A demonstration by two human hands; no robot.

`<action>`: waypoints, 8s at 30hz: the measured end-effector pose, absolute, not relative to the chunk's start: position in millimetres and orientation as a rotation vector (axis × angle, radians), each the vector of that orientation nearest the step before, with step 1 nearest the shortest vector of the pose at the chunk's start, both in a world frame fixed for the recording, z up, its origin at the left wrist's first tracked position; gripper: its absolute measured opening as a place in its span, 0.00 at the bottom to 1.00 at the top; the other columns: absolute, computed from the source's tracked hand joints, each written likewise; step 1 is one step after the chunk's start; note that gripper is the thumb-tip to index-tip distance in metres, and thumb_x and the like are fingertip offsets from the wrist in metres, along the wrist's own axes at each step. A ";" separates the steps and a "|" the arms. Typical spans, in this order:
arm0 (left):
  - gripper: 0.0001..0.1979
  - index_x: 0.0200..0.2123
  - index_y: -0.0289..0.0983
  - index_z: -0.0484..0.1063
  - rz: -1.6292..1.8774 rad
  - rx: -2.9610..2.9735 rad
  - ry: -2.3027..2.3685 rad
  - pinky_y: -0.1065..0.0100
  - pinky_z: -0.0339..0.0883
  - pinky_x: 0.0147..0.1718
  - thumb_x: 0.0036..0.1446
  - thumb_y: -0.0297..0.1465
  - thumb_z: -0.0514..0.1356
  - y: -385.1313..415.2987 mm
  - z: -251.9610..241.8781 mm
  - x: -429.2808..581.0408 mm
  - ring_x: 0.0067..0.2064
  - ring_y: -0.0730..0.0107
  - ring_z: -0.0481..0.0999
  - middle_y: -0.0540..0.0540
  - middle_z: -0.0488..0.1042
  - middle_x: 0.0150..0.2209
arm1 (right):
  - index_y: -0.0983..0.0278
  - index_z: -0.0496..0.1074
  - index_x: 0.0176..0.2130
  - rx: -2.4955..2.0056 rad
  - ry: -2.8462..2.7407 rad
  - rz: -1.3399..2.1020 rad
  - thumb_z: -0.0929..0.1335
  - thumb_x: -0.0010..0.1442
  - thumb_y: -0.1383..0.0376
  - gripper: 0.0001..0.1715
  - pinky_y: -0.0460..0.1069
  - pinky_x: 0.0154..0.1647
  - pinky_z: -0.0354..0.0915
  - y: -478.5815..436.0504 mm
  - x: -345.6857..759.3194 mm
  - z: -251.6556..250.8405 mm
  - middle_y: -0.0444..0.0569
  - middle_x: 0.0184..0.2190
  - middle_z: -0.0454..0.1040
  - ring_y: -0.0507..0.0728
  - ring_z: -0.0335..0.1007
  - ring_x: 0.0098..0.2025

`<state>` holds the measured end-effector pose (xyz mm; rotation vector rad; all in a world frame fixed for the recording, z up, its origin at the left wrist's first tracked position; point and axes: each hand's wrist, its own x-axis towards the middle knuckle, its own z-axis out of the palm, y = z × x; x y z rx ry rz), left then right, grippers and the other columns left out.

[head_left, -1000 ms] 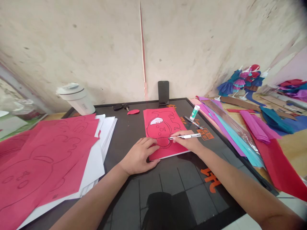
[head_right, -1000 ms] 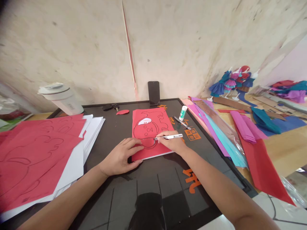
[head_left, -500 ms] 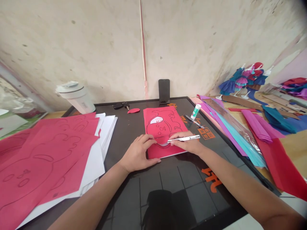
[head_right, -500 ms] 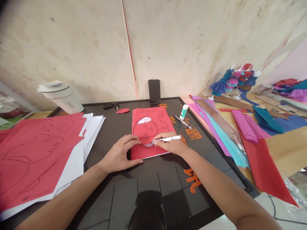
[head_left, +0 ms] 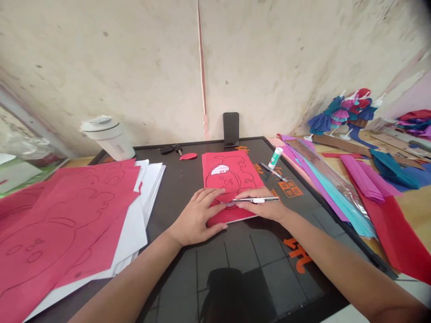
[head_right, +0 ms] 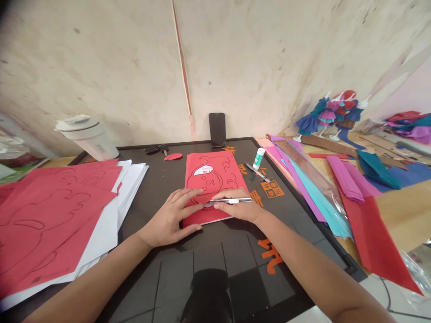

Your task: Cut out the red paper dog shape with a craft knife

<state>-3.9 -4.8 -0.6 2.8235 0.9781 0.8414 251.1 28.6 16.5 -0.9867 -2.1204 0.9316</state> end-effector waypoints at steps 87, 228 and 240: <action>0.20 0.55 0.34 0.72 0.675 2.823 0.977 0.45 0.65 0.58 0.63 0.37 0.58 -10.0 -2.8 -2.3 0.57 0.47 0.73 0.39 0.75 0.55 | 0.62 0.83 0.37 -0.844 -2.090 1.285 0.75 0.54 0.62 0.09 0.50 0.43 0.72 89.6 237.2 2.6 0.48 0.35 0.82 0.57 0.78 0.39; 0.20 0.55 0.40 0.72 0.757 2.504 1.399 0.31 0.44 0.62 0.60 0.39 0.61 2.8 -10.7 -5.8 0.65 0.46 0.63 0.41 0.70 0.60 | 0.59 0.75 0.33 -0.369 -2.538 -0.144 0.65 0.53 0.74 0.13 0.55 0.47 0.59 70.8 237.7 3.8 0.45 0.31 0.76 0.54 0.71 0.34; 0.08 0.36 0.38 0.78 1.126 2.605 1.348 0.47 0.61 0.57 0.58 0.29 0.58 -0.5 -11.8 -1.2 0.46 0.58 0.78 0.45 0.81 0.41 | 0.59 0.77 0.46 -0.935 -1.980 0.788 0.65 0.64 0.61 0.14 0.55 0.45 0.70 60.7 240.9 40.2 0.49 0.39 0.81 0.58 0.77 0.41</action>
